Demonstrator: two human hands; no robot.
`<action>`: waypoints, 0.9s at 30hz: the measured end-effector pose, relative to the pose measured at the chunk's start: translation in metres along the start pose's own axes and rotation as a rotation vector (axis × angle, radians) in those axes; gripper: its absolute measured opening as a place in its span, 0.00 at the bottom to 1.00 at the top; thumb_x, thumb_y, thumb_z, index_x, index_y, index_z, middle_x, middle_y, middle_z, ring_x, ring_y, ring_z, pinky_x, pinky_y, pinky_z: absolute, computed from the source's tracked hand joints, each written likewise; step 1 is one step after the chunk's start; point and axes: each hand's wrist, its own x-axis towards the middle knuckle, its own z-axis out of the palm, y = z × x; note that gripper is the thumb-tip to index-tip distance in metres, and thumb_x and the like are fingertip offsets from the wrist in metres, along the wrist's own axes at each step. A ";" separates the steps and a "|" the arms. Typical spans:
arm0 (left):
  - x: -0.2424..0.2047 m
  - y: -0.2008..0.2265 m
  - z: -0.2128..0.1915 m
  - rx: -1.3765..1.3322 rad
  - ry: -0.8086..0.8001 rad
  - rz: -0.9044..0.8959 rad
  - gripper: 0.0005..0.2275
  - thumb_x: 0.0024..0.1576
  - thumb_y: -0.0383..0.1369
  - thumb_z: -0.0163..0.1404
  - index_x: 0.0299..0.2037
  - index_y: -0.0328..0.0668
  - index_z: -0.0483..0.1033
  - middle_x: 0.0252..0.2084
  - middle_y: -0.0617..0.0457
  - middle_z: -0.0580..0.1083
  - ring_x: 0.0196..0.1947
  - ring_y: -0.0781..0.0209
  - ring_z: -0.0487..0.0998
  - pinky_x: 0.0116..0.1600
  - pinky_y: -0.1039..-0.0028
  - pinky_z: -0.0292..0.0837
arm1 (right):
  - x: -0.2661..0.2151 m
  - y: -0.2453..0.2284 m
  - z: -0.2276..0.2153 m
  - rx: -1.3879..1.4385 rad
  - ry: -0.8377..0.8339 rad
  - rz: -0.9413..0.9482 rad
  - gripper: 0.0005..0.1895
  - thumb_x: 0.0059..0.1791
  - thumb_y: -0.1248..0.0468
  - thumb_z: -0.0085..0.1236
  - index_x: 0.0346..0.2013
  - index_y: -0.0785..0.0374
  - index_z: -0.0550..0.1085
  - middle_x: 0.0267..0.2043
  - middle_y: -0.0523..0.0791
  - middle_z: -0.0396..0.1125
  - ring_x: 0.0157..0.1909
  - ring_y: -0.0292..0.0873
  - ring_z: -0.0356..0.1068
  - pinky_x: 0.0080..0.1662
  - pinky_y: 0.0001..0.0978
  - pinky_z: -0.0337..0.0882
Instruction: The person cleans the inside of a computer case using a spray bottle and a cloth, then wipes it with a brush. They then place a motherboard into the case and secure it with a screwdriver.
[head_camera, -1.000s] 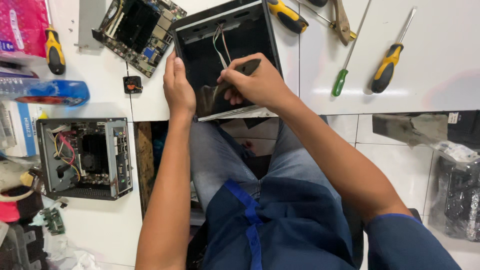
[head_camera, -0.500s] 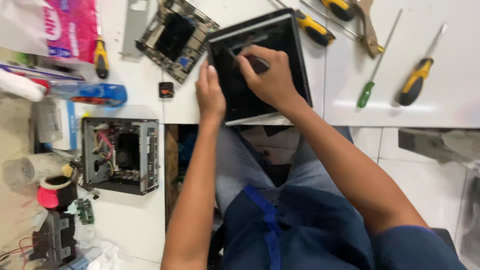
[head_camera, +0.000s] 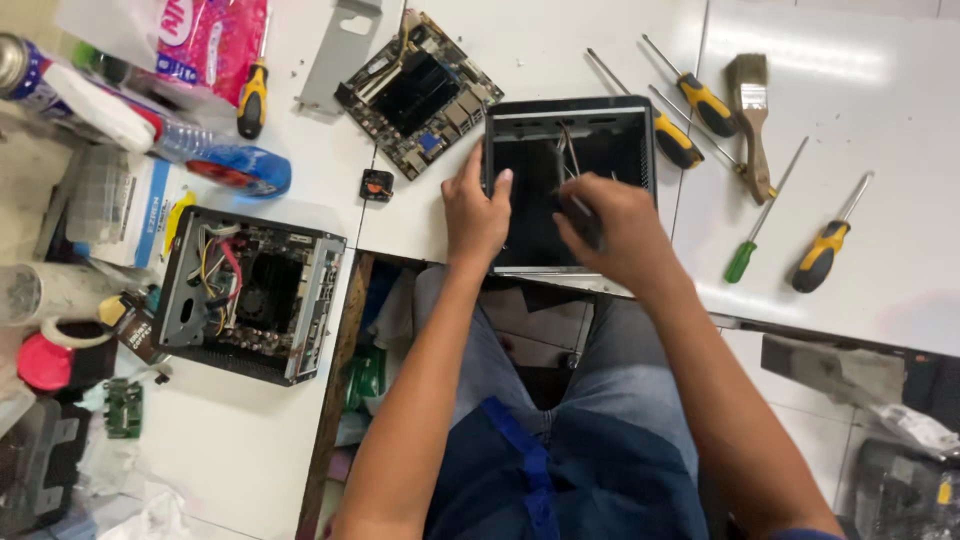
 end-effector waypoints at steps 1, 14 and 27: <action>-0.001 -0.001 0.001 0.007 -0.002 -0.003 0.27 0.63 0.40 0.55 0.73 0.45 0.70 0.67 0.39 0.76 0.63 0.34 0.76 0.70 0.51 0.65 | -0.004 0.002 0.010 -0.158 0.014 -0.037 0.15 0.46 0.67 0.68 0.47 0.59 0.80 0.33 0.52 0.76 0.38 0.61 0.77 0.44 0.49 0.76; -0.001 0.003 0.001 0.049 -0.054 -0.004 0.30 0.58 0.24 0.47 0.76 0.38 0.65 0.69 0.34 0.72 0.63 0.32 0.72 0.67 0.47 0.67 | 0.010 0.001 0.026 -0.284 0.309 0.049 0.06 0.54 0.70 0.62 0.33 0.64 0.75 0.25 0.55 0.71 0.33 0.66 0.74 0.37 0.51 0.72; 0.002 0.001 0.007 0.063 -0.044 -0.005 0.32 0.54 0.22 0.50 0.74 0.36 0.64 0.68 0.34 0.71 0.66 0.28 0.71 0.66 0.39 0.70 | 0.026 -0.003 0.069 -0.141 0.334 0.117 0.07 0.51 0.68 0.66 0.29 0.57 0.77 0.19 0.44 0.70 0.24 0.53 0.74 0.31 0.35 0.69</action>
